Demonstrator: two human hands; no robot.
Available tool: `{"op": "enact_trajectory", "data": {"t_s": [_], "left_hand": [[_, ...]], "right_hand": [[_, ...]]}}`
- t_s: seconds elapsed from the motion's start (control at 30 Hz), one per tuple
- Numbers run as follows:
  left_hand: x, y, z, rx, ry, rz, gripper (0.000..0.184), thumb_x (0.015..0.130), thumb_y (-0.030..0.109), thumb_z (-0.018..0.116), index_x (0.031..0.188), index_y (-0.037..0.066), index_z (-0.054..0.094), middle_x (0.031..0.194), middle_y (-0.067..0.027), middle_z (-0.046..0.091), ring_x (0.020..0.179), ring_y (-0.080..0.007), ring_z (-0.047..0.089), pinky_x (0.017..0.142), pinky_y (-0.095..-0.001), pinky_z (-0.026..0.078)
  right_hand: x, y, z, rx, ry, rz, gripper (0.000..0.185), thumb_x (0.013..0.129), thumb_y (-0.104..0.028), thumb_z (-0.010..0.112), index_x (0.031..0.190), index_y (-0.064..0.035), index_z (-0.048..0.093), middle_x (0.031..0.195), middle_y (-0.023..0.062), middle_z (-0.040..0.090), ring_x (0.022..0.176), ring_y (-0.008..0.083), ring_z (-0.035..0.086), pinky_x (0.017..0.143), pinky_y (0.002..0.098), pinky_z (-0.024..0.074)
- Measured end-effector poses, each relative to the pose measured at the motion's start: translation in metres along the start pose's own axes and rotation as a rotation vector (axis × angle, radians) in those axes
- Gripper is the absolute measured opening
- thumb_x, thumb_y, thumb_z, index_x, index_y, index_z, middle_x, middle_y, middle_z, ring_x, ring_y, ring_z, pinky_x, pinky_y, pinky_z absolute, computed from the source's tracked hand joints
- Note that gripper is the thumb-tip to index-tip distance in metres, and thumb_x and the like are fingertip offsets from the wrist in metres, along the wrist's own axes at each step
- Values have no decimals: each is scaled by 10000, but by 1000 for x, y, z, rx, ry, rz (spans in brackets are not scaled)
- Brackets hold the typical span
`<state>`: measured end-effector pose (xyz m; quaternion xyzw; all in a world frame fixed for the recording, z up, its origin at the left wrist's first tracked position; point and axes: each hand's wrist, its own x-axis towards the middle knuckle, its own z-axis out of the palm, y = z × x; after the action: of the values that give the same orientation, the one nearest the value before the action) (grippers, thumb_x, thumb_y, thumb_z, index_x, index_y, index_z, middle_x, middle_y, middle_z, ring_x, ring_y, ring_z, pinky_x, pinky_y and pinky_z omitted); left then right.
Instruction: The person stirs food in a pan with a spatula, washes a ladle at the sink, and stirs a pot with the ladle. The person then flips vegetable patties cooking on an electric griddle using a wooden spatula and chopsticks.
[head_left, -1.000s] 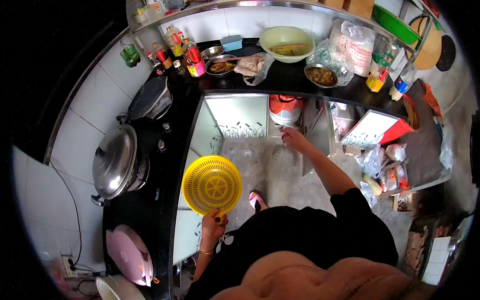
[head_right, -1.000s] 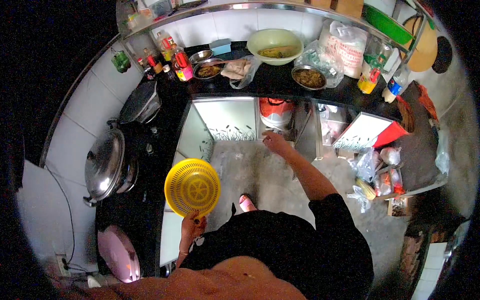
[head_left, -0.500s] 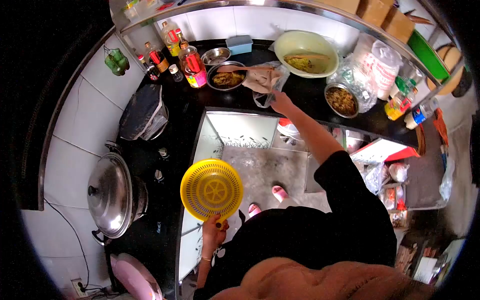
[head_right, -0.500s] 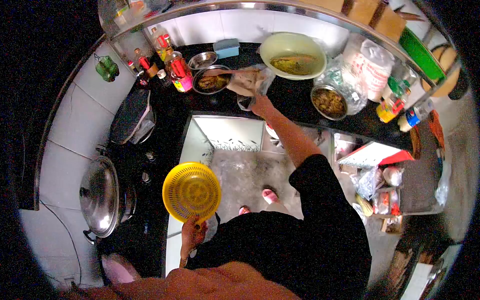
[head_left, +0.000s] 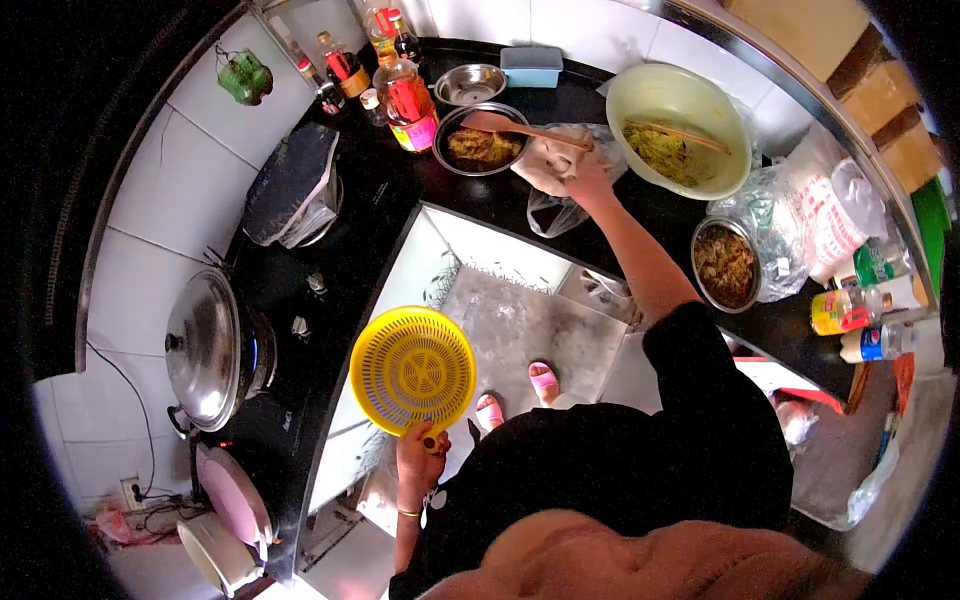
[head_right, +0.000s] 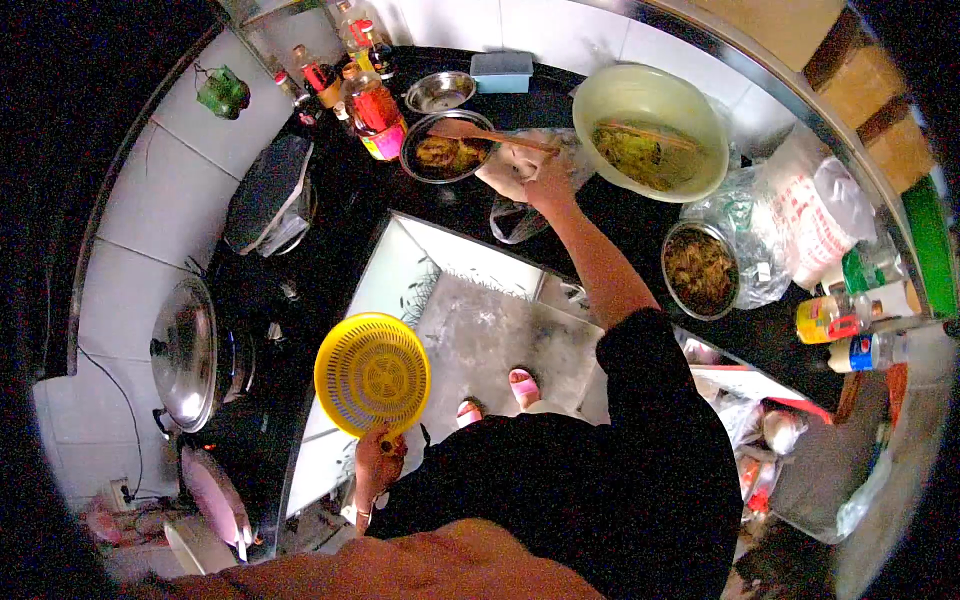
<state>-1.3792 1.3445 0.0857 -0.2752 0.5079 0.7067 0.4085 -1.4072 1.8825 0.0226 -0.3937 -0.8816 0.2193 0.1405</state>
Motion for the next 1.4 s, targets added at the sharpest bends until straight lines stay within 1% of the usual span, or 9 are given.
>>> {"op": "enact_trajectory", "data": {"t_s": [0.3, 0.53, 0.73, 0.87, 0.97, 1.07, 1.27, 1.33, 1.4], "left_hand": [[4, -3, 41, -55, 35, 12, 148, 826, 74, 515, 962, 31, 475, 790, -90, 547, 565, -201, 502, 489, -294, 390], [37, -5, 11, -27, -241, 103, 141, 837, 72, 506, 964, 22, 470, 733, -97, 532, 515, -202, 495, 474, -314, 395], [16, 3, 3, -32, -257, 103, 185, 832, 69, 511, 992, -16, 472, 758, -118, 546, 532, -206, 510, 467, -319, 401], [-5, 6, -5, -17, -324, 174, 157, 832, 72, 509, 953, -28, 496, 758, -129, 558, 518, -203, 507, 452, -307, 394], [-21, 6, -11, 83, -312, 242, 129, 845, 93, 504, 882, -30, 517, 655, -107, 533, 502, -200, 500, 453, -304, 391], [-53, 8, -6, 165, -300, 229, 94, 833, 56, 508, 883, -23, 521, 641, -95, 530, 460, -191, 491, 398, -307, 370], [-74, 38, -36, 215, -325, 568, 237, 744, -73, 458, 977, -31, 452, 680, -120, 550, 386, -182, 477, 315, -268, 375], [-60, 34, -54, 270, -276, 564, 243, 750, -72, 462, 988, -32, 443, 690, -124, 549, 396, -185, 492, 316, -275, 378], [-59, 30, -51, 223, -310, 493, 214, 756, -68, 464, 966, -34, 451, 674, -124, 546, 403, -191, 503, 316, -283, 377]], "right_hand": [[-42, -4, -77, 599, 487, -259, 250, 875, 4, 521, 1115, -31, 582, 976, 65, 628, 859, 116, 595, 742, 240, 463], [-110, -80, -149, 995, 440, -434, 258, 839, 15, 517, 1078, -11, 612, 1050, 64, 622, 942, 129, 578, 836, 248, 461], [-195, -199, -177, 1375, 14, -614, 303, 811, 33, 472, 1077, -1, 613, 1115, 86, 603, 999, 153, 555, 865, 267, 447], [-245, -255, -123, 1215, -381, -689, 478, 764, 56, 512, 1233, -29, 473, 1211, 101, 526, 1083, 181, 531, 915, 315, 446], [-265, -264, -26, 386, -68, -921, 513, 740, -58, 583, 1222, -9, 417, 1111, 220, 520, 1032, 378, 529, 897, 461, 421], [-302, -301, 7, 496, 28, -835, 459, 715, -33, 560, 1135, 87, 416, 1026, 298, 512, 969, 460, 512, 856, 476, 426], [-341, -302, -6, 1, -578, -1115, 303, 746, -36, 528, 1036, 52, 541, 1090, 247, 552, 996, 389, 554, 878, 449, 441], [-320, -301, -17, -470, -485, -1059, 267, 774, -80, 513, 1012, 17, 583, 1033, 205, 595, 988, 330, 584, 842, 432, 478], [-303, -304, -12, -277, -282, -980, 226, 768, -119, 577, 979, -38, 566, 962, 155, 573, 923, 324, 565, 787, 383, 482]]}}
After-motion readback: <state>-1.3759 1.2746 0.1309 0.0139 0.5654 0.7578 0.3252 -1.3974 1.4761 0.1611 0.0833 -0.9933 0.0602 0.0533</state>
